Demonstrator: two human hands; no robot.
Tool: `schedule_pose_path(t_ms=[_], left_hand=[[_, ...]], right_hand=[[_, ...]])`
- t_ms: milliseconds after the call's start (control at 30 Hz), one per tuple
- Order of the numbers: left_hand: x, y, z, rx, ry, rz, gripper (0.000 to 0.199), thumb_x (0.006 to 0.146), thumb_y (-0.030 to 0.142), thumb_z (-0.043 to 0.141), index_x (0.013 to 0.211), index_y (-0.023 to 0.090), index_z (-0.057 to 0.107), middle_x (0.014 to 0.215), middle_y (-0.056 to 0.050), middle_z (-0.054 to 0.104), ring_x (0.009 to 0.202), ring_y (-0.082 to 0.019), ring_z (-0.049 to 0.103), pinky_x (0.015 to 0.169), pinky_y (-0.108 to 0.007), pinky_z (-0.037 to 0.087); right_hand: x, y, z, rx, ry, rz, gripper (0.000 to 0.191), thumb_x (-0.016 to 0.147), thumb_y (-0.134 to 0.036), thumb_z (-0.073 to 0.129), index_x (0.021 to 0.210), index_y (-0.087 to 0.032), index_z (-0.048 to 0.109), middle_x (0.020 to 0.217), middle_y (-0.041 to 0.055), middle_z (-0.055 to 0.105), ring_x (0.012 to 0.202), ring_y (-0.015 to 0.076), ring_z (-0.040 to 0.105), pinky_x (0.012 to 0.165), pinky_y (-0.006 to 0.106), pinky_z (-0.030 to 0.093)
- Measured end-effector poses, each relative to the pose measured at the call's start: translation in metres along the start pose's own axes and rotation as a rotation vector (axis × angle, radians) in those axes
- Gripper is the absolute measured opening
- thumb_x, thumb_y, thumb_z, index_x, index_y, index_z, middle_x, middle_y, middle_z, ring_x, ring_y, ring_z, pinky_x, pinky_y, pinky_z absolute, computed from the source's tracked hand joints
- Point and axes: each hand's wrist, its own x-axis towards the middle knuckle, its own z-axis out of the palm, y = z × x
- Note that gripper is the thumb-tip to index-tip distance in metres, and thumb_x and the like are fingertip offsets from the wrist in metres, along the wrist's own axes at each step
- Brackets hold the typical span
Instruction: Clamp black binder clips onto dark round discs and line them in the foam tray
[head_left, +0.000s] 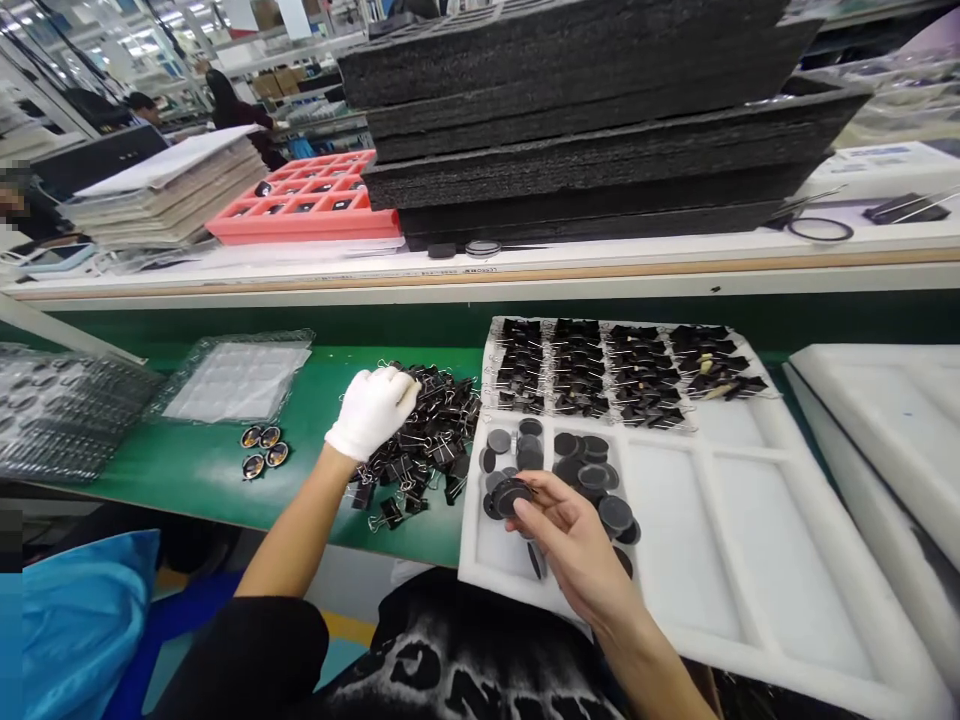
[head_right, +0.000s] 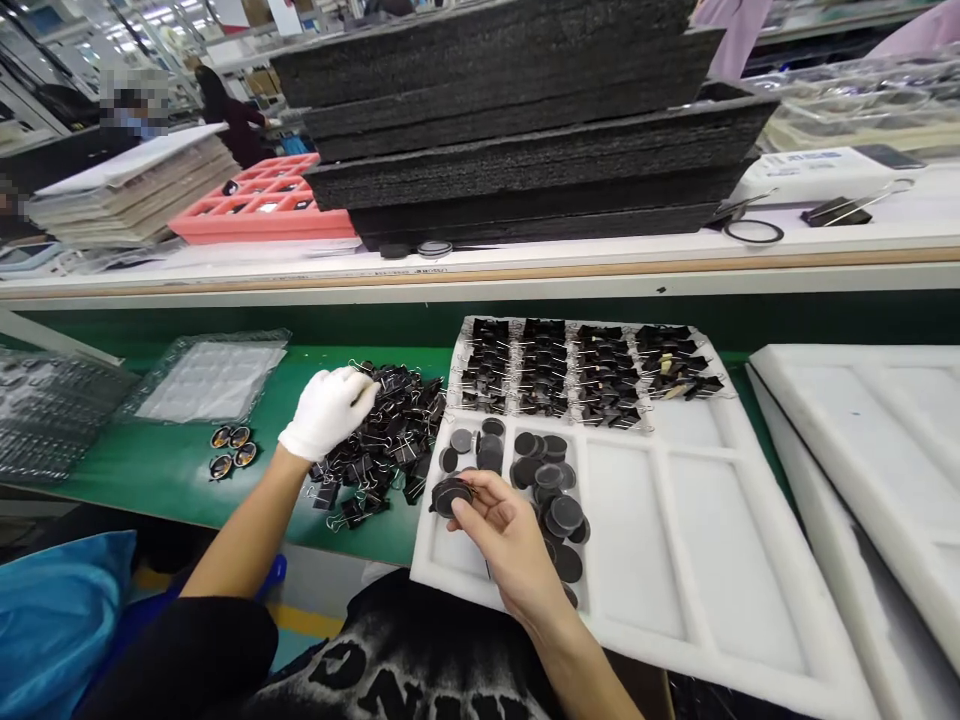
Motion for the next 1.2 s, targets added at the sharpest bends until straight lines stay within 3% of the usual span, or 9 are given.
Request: schedule_pose_path(t_ms=[100, 300, 467, 567, 667, 733, 833, 967, 1200], left_hand=[[-0.007, -0.005, -0.008, 0.022, 0.142, 0.005, 0.04, 0.106, 0.035, 0.044, 0.078, 0.019, 0.067, 0.074, -0.008, 0.064, 0.069, -0.02, 0.058, 0.069, -0.036, 0.034], [-0.009, -0.012, -0.017, -0.054, 0.178, 0.099, 0.035, 0.103, 0.036, 0.054, 0.073, 0.021, 0.064, 0.066, -0.005, 0.057, 0.065, -0.02, 0.052, 0.063, -0.036, 0.029], [-0.021, 0.01, -0.031, -0.538, 0.391, -0.061, 0.025, 0.1, 0.027, 0.056, 0.076, 0.02, 0.058, 0.07, -0.001, 0.057, 0.062, -0.013, 0.05, 0.062, -0.03, 0.039], [-0.035, 0.042, -0.039, -0.883, 0.254, -0.043, 0.022, 0.1, 0.023, 0.055, 0.078, 0.021, 0.056, 0.072, 0.001, 0.056, 0.062, -0.011, 0.051, 0.06, -0.027, 0.041], [-0.044, 0.064, -0.044, -0.971, 0.156, 0.024, 0.023, 0.098, 0.02, 0.053, 0.075, 0.021, 0.055, 0.069, 0.002, 0.055, 0.061, -0.01, 0.05, 0.059, -0.026, 0.041], [-0.045, 0.067, -0.048, -0.93, 0.096, 0.112, 0.024, 0.096, 0.016, 0.049, 0.073, 0.02, 0.055, 0.068, 0.001, 0.057, 0.061, -0.011, 0.051, 0.06, -0.026, 0.041], [-0.04, 0.064, -0.055, -0.825, -0.12, 0.244, 0.018, 0.083, 0.02, 0.055, 0.066, 0.02, 0.053, 0.063, 0.003, 0.055, 0.056, -0.01, 0.045, 0.056, -0.026, 0.035], [-0.033, 0.067, -0.064, -0.725, -0.372, 0.258, 0.039, 0.068, 0.038, 0.07, 0.054, 0.019, 0.039, 0.049, 0.007, 0.038, 0.048, -0.008, 0.029, 0.049, -0.026, 0.023], [-0.036, 0.09, -0.067, -0.577, -0.294, 0.301, 0.044, 0.072, 0.045, 0.066, 0.052, 0.02, 0.036, 0.042, 0.007, 0.035, 0.042, -0.007, 0.027, 0.049, -0.026, 0.021]], right_hand=[[0.002, 0.001, 0.003, -0.035, -0.058, -0.033, 0.029, 0.083, -0.044, 0.085, 0.103, -0.026, 0.076, 0.099, 0.0055, 0.073, 0.075, 0.0171, 0.064, 0.074, 0.034, 0.058], [0.009, 0.004, 0.017, -0.038, -0.153, -0.042, 0.021, 0.083, -0.039, 0.084, 0.1, -0.029, 0.078, 0.122, 0.0069, 0.071, 0.094, 0.0212, 0.067, 0.074, 0.033, 0.059], [0.016, 0.005, 0.029, -0.016, -0.168, -0.053, 0.017, 0.085, -0.036, 0.083, 0.101, -0.03, 0.079, 0.152, 0.0069, 0.057, 0.087, 0.0162, 0.066, 0.077, 0.034, 0.057], [0.02, 0.004, 0.032, 0.0, -0.166, -0.11, 0.017, 0.084, -0.037, 0.083, 0.1, -0.03, 0.079, 0.155, 0.0066, 0.053, 0.082, 0.0152, 0.064, 0.077, 0.035, 0.058], [0.02, 0.002, 0.028, -0.006, -0.172, -0.159, 0.016, 0.083, -0.036, 0.084, 0.096, -0.028, 0.079, 0.113, 0.0069, 0.071, 0.081, 0.0177, 0.065, 0.075, 0.035, 0.059], [0.017, -0.001, 0.021, -0.039, -0.173, -0.185, 0.014, 0.084, -0.033, 0.083, 0.096, -0.027, 0.079, 0.093, 0.0043, 0.068, 0.08, 0.018, 0.065, 0.074, 0.034, 0.059], [0.011, -0.005, 0.007, -0.153, -0.177, -0.219, 0.013, 0.087, -0.029, 0.08, 0.099, -0.026, 0.08, 0.099, 0.0055, 0.067, 0.084, 0.0171, 0.065, 0.073, 0.03, 0.058], [0.006, -0.012, -0.008, -0.269, -0.269, -0.257, 0.014, 0.091, -0.025, 0.075, 0.104, -0.027, 0.079, 0.106, 0.0068, 0.067, 0.091, 0.0173, 0.067, 0.078, 0.028, 0.058], [0.0, -0.013, -0.019, -0.31, -0.297, -0.262, 0.015, 0.092, -0.024, 0.074, 0.105, -0.029, 0.08, 0.104, 0.0053, 0.067, 0.09, 0.0169, 0.066, 0.073, 0.026, 0.056]])
